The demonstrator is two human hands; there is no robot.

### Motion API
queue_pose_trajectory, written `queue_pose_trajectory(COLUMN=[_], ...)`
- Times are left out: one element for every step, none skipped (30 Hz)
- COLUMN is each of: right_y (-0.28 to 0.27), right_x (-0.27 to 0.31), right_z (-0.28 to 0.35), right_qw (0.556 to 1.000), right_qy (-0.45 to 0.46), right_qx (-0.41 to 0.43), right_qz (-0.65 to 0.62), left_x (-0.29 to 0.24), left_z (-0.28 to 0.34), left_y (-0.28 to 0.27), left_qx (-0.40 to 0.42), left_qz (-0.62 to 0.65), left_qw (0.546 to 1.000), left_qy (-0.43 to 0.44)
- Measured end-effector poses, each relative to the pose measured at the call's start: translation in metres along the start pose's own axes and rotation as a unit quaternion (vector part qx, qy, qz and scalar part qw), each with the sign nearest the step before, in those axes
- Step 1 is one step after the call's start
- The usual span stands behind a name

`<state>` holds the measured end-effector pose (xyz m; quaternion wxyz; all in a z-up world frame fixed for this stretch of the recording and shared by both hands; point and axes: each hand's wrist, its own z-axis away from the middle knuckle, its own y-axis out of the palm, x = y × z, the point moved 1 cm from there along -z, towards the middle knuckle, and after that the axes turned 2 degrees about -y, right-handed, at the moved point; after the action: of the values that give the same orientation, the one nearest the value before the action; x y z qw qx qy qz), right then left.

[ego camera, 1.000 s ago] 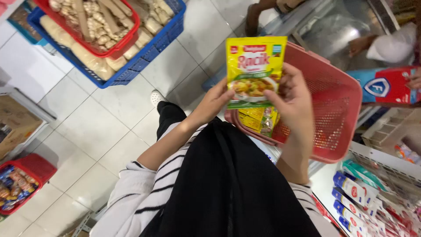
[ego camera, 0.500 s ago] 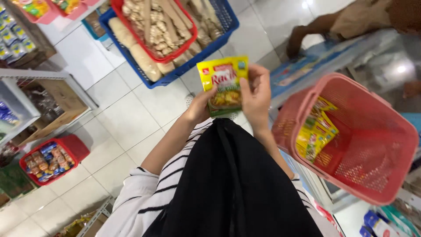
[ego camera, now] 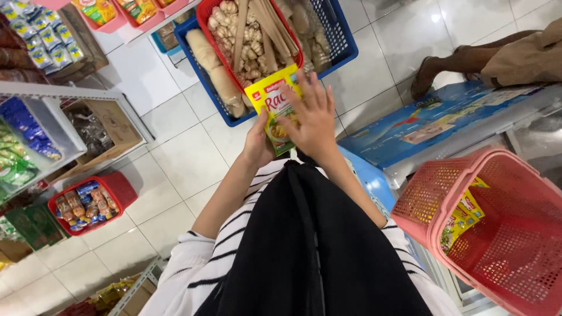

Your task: The person organizes seasoning packets by taking them out of a basket, sorting through them by hand, and placing them into display bins on a shelf.

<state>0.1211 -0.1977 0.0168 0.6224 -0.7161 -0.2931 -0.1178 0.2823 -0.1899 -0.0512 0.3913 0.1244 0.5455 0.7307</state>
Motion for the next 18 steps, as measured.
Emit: queue_pose_trajectory(right_y=[0.005,0.01,0.012,0.011,0.013,0.013,0.008,0.002,0.001,0.004,0.005,0.006,0.009,0.009,0.005,0.002,-0.001,-0.007], right_x=[-0.018,-0.036,-0.053,-0.068,-0.079,-0.082,-0.082,-0.08,-0.074,-0.065,-0.058,-0.055,-0.053,-0.056,-0.068,-0.084,-0.102,-0.123], right_z=[-0.003,-0.003,-0.001,0.001,-0.005,-0.009,-0.011,-0.019,-0.034,-0.051,-0.069,-0.087,-0.106,-0.123,-0.14,-0.157,-0.178,-0.197], right_qw=[0.997,0.989,0.988,0.986,0.985,0.985,0.984,0.983,0.988,0.991,0.992,0.996,0.996,0.993,0.996,0.998,0.997,0.981], right_qy=[0.049,0.098,0.113,0.127,0.136,0.137,0.136,0.135,0.088,0.04,-0.006,-0.032,-0.057,-0.081,-0.058,-0.034,-0.015,0.056], right_qx=[0.014,0.027,0.019,0.011,0.002,-0.01,-0.022,-0.033,-0.023,-0.012,-0.001,0.027,0.055,0.082,0.06,0.038,0.013,0.032], right_qz=[-0.052,-0.103,-0.103,-0.103,-0.103,-0.109,-0.115,-0.122,-0.123,-0.125,-0.125,-0.081,-0.038,0.006,-0.021,-0.049,-0.075,-0.185], left_x=[-0.002,-0.004,-0.006,-0.01,-0.015,-0.021,-0.026,-0.032,-0.039,-0.046,-0.049,-0.052,-0.057,-0.062,-0.066,-0.069,-0.078,-0.089], left_z=[-0.006,-0.013,-0.019,-0.023,-0.028,-0.033,-0.041,-0.049,-0.059,-0.071,-0.084,-0.098,-0.114,-0.133,-0.151,-0.168,-0.191,-0.214], left_y=[-0.008,-0.014,-0.019,-0.022,-0.024,-0.025,-0.024,-0.023,-0.022,-0.022,-0.021,-0.021,-0.021,-0.021,-0.022,-0.022,-0.021,-0.021], left_qx=[-0.026,-0.052,-0.08,-0.098,-0.115,-0.132,-0.117,-0.102,-0.086,-0.087,-0.087,-0.086,-0.089,-0.092,-0.095,-0.087,-0.075,-0.064], left_qz=[0.004,0.008,0.013,0.011,0.008,0.006,-0.001,-0.008,-0.016,-0.014,-0.011,-0.008,-0.018,-0.028,-0.037,-0.017,0.0,0.017], left_qw=[1.0,0.998,0.996,0.994,0.993,0.991,0.993,0.995,0.995,0.996,0.996,0.996,0.995,0.994,0.993,0.994,0.995,0.995], left_qy=[-0.013,-0.026,-0.038,-0.036,-0.028,-0.021,0.0,0.02,0.042,0.035,0.027,0.018,0.031,0.044,0.058,0.062,0.071,0.079])
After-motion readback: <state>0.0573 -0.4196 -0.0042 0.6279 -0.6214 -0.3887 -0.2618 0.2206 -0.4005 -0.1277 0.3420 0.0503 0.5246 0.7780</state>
